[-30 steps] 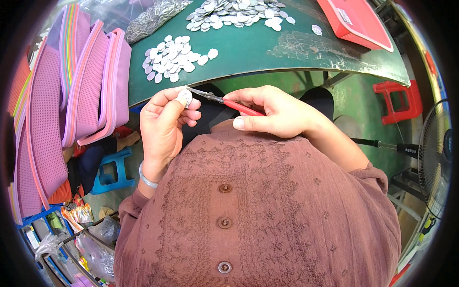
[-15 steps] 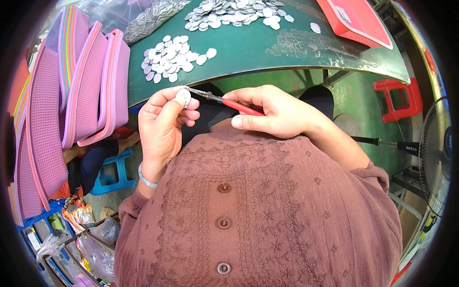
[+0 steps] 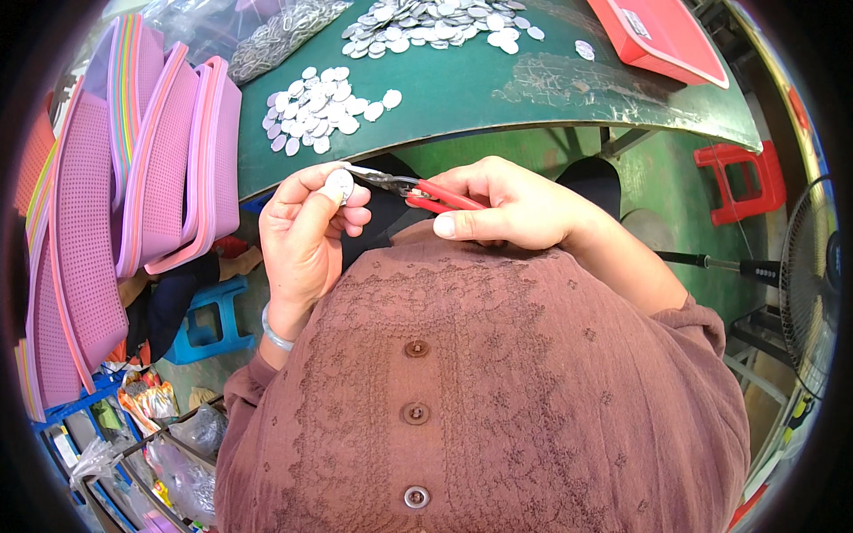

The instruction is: The person trims excess material from small white circular buttons using a pair of red-handled pliers, then stands up to retrieve another bin, and eventually places the processed buttons into a pink tray.

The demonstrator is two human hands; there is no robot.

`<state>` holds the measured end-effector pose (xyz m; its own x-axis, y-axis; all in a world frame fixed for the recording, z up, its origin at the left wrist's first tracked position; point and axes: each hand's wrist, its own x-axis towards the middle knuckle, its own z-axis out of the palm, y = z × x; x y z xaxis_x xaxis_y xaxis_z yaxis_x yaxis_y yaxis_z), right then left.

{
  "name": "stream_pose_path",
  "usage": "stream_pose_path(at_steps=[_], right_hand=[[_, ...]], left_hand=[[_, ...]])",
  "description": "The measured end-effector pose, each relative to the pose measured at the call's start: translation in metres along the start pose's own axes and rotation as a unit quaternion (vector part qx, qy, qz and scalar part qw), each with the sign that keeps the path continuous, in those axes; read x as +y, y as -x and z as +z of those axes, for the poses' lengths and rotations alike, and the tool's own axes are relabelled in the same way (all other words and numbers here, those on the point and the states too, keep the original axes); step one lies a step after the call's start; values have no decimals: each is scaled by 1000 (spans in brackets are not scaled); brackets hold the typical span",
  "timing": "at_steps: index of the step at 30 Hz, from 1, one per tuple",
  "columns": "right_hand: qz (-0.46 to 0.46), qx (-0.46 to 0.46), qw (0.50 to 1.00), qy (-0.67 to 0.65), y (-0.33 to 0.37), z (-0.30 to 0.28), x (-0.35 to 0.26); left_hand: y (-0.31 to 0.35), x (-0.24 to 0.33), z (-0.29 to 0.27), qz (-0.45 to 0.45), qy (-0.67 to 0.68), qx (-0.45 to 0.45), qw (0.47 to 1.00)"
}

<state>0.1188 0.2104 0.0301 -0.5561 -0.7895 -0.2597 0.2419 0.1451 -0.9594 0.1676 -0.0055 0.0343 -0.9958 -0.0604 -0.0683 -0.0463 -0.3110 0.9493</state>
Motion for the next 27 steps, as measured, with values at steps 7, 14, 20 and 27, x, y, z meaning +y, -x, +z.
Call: stream_pose_path(at_steps=[7, 14, 20, 27], right_hand=[[-18, 16, 997, -74, 2, -9, 5], [-39, 58, 997, 30, 3, -13, 1], [-19, 75, 996, 33, 6, -15, 5], [-1, 192, 981, 7, 48, -27, 16]], left_hand=[[-7, -5, 2, -18, 51, 32, 998], [-14, -8, 4, -43, 75, 31, 996], [-21, -13, 4, -54, 62, 31, 996], [-83, -43, -18, 103, -334, 33, 936]])
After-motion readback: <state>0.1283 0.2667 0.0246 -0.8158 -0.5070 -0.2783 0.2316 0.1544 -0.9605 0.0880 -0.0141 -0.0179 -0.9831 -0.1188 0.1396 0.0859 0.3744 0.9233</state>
